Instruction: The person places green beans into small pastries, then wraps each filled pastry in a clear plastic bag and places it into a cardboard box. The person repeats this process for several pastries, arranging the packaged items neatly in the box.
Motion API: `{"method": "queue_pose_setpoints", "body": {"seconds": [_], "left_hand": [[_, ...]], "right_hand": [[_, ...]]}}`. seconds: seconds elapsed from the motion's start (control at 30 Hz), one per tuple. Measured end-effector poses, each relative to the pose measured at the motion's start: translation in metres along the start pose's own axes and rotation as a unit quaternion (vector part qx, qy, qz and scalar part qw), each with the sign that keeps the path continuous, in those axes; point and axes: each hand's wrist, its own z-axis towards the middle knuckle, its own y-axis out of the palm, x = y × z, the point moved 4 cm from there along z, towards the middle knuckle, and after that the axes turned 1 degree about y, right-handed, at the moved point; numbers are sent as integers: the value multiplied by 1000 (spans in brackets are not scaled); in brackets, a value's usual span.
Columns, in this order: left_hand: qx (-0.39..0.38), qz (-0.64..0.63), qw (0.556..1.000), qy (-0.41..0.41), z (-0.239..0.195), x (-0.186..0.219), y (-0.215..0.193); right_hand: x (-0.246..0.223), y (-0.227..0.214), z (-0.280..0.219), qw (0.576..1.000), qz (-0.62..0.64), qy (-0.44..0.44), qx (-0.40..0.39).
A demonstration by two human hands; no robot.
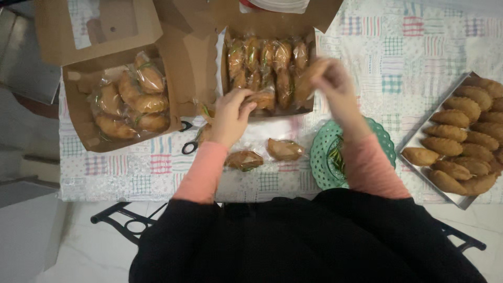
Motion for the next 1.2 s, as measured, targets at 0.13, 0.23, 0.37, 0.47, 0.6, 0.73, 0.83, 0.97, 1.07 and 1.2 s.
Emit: {"method": "queue_pose_setpoints", "body": {"seconds": [0.13, 0.23, 0.37, 0.47, 0.6, 0.73, 0.83, 0.97, 1.07, 1.2], "left_hand": [[-27, -50, 996, -73, -29, 16, -37], [-146, 27, 980, -131, -49, 2, -55], [-249, 177, 944, -125, -61, -12, -34], [-279, 238, 922, -126, -60, -13, -26], [-152, 173, 973, 7, -4, -5, -13], [-39, 64, 996, -52, 83, -28, 41], [-43, 113, 990, -77, 129, -51, 87], [-57, 197, 974, -101, 144, -78, 117], [-11, 223, 973, -50, 147, -84, 122], [-110, 136, 958, -229, 146, -103, 134]], "right_hand": [[10, -70, 1, 990, -47, 76, 110], [37, -122, 9, 958, -236, 125, 108], [72, -150, 27, 819, -560, 113, 57], [62, -126, 37, 658, -744, -106, 55], [40, -88, 57, 860, -487, -47, 145], [42, -25, 86, 821, -563, -79, 45], [55, -14, 106, 731, -675, -85, 57], [75, -26, 113, 695, -706, -107, 88], [87, -40, 110, 751, -648, -11, 125], [86, -20, 103, 774, -623, -73, 86]]}}
